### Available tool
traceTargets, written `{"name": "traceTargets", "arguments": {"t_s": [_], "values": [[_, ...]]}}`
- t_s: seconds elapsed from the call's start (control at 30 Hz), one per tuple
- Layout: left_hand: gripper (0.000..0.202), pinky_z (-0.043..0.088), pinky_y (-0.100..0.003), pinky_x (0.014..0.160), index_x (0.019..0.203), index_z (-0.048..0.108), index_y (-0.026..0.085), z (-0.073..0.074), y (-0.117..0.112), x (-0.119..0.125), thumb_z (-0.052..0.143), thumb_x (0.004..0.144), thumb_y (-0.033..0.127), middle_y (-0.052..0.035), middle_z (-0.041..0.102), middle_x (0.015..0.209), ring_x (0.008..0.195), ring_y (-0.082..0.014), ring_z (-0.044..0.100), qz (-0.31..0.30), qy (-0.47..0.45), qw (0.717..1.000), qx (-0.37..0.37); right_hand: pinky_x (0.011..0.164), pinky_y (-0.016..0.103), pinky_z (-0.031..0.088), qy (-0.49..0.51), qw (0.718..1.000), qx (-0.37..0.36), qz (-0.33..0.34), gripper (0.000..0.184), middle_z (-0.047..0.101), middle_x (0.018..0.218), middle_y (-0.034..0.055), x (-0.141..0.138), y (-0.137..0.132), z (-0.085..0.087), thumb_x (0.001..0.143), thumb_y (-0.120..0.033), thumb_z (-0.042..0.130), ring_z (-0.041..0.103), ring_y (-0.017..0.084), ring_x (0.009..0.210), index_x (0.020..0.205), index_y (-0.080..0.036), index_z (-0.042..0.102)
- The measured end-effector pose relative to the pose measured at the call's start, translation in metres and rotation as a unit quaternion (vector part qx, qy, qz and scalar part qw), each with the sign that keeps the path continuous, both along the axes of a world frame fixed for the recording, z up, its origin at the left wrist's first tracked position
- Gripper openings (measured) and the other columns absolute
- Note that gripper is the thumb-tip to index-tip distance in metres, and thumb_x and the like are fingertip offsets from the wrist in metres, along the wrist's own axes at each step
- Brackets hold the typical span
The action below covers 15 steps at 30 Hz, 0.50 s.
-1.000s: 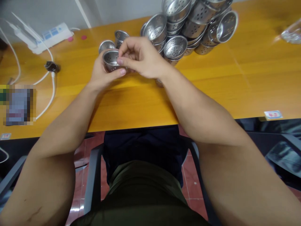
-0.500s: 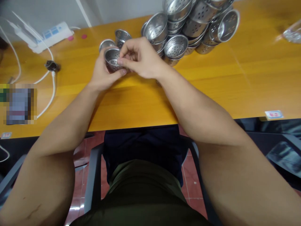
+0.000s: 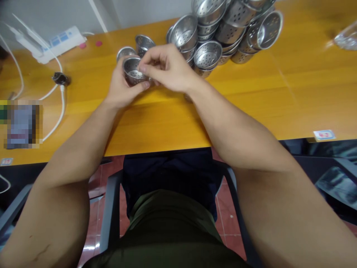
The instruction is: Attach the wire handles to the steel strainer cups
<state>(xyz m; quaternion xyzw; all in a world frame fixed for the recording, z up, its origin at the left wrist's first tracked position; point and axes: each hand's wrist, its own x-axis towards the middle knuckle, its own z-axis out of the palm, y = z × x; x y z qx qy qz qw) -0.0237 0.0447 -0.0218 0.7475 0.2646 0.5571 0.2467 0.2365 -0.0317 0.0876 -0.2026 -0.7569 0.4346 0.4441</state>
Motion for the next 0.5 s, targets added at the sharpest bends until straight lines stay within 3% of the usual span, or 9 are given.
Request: {"name": "traceTargets", "arguments": {"t_s": [0.1,0.17,0.3,0.4,0.5], "values": [[0.116,0.069,-0.070,0.110,0.157,0.071,0.058,-0.010,0.016,0.001,0.114,0.062,0.108,-0.0001,0.085,0.146,0.126,-0.0427,0.079,-0.012,-0.065,0.997,0.049,0.071,0.031,0.056,0.038,0.994,0.071,-0.073,0.008,0.077,0.099,0.0006,-0.006,0.001,-0.008,0.119,-0.023,0.088,0.064,0.019,0.075,0.126,-0.024,0.084],[0.129,0.068,-0.070,0.108,0.159,0.068,0.058,-0.013,0.025,0.001,0.112,0.053,0.116,-0.0004,0.084,0.146,0.126,-0.0427,0.079,-0.012,-0.090,0.993,0.075,0.076,0.035,0.056,0.022,0.985,0.130,-0.114,0.006,0.078,0.103,0.0046,-0.008,0.000,-0.011,0.118,-0.021,0.082,0.069,0.023,0.086,0.120,-0.025,0.086],[0.127,0.065,-0.068,0.114,0.156,0.067,0.055,-0.010,0.027,0.000,0.126,0.051,0.094,-0.0009,0.081,0.148,0.132,-0.0428,0.076,0.031,-0.055,0.996,0.064,0.081,0.037,0.058,-0.064,0.970,0.185,-0.143,0.023,0.082,0.116,0.0080,-0.001,-0.003,-0.008,0.112,-0.013,0.077,0.070,0.024,0.091,0.124,-0.024,0.094],[0.114,0.065,-0.070,0.117,0.150,0.070,0.055,0.002,0.011,0.003,0.127,0.053,0.077,-0.0016,0.082,0.146,0.133,-0.0455,0.078,0.053,-0.051,0.996,0.054,0.089,0.036,0.060,-0.127,0.973,0.160,-0.105,0.032,0.084,0.125,0.0064,0.004,-0.005,-0.002,0.105,-0.009,0.080,0.070,0.023,0.094,0.129,-0.026,0.094],[0.092,0.065,-0.069,0.122,0.143,0.073,0.053,0.019,-0.013,0.011,0.122,0.067,0.065,-0.0045,0.084,0.145,0.140,-0.0478,0.079,0.086,-0.013,0.996,-0.001,0.095,0.036,0.059,-0.154,0.977,0.130,-0.065,0.030,0.086,0.121,0.0041,0.002,-0.003,-0.003,0.101,-0.010,0.083,0.073,0.024,0.102,0.122,-0.028,0.095]]}}
